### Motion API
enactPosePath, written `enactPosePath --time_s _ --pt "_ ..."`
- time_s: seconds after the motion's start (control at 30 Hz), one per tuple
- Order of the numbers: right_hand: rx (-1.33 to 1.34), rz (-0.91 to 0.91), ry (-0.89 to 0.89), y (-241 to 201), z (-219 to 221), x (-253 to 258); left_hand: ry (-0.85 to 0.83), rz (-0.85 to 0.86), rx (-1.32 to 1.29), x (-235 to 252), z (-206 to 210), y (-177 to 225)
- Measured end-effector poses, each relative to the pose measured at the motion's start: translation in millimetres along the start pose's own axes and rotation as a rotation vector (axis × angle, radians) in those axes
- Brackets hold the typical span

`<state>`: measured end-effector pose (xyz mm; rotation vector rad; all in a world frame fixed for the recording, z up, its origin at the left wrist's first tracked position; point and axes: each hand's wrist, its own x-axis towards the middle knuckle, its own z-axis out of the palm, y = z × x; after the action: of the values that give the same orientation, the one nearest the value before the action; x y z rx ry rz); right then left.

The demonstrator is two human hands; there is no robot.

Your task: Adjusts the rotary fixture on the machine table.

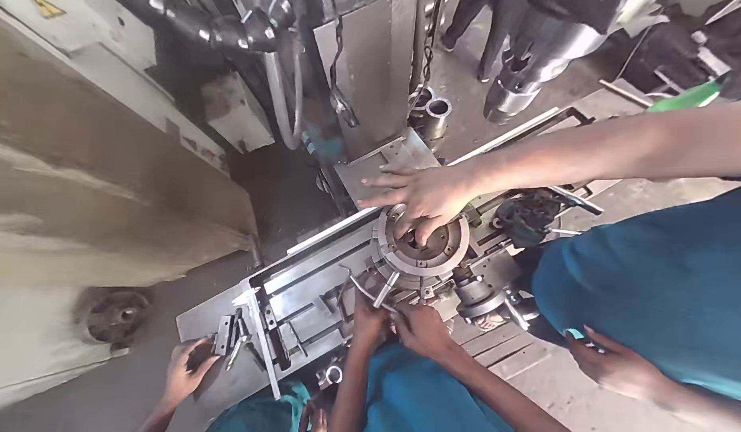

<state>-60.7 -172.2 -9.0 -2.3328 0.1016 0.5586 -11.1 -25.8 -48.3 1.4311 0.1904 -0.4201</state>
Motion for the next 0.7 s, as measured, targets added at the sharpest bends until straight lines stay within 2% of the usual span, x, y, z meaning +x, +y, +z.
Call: enactPosePath --time_s 0.07,0.1,0.13,0.23,0.27,0.37,0.53,0.7 --pt "-0.037 0.049 -0.053 -2 -2 4 -0.145 0.013 -0.349 3 -1 -1" --pt "-0.042 0.086 -0.105 -4 -5 7 -0.178 0.014 -0.422 7 -2 2" --pt "-0.040 0.122 -0.155 -7 -8 9 -0.146 0.003 -0.416 12 -1 7" --pt "-0.055 0.203 -0.257 -14 -16 14 0.129 -0.065 -0.316 27 9 32" --pt "-0.074 0.214 -0.273 -16 -17 14 0.186 -0.108 -0.390 34 12 44" --pt "-0.107 0.163 -0.251 -11 -10 15 0.222 -0.216 -0.603 46 19 70" --pt "-0.069 0.056 -0.182 -5 -5 11 0.326 -0.206 -0.505 41 31 76" --pt "-0.103 0.127 -0.312 -19 -22 17 0.361 -0.177 -0.423 40 38 72"
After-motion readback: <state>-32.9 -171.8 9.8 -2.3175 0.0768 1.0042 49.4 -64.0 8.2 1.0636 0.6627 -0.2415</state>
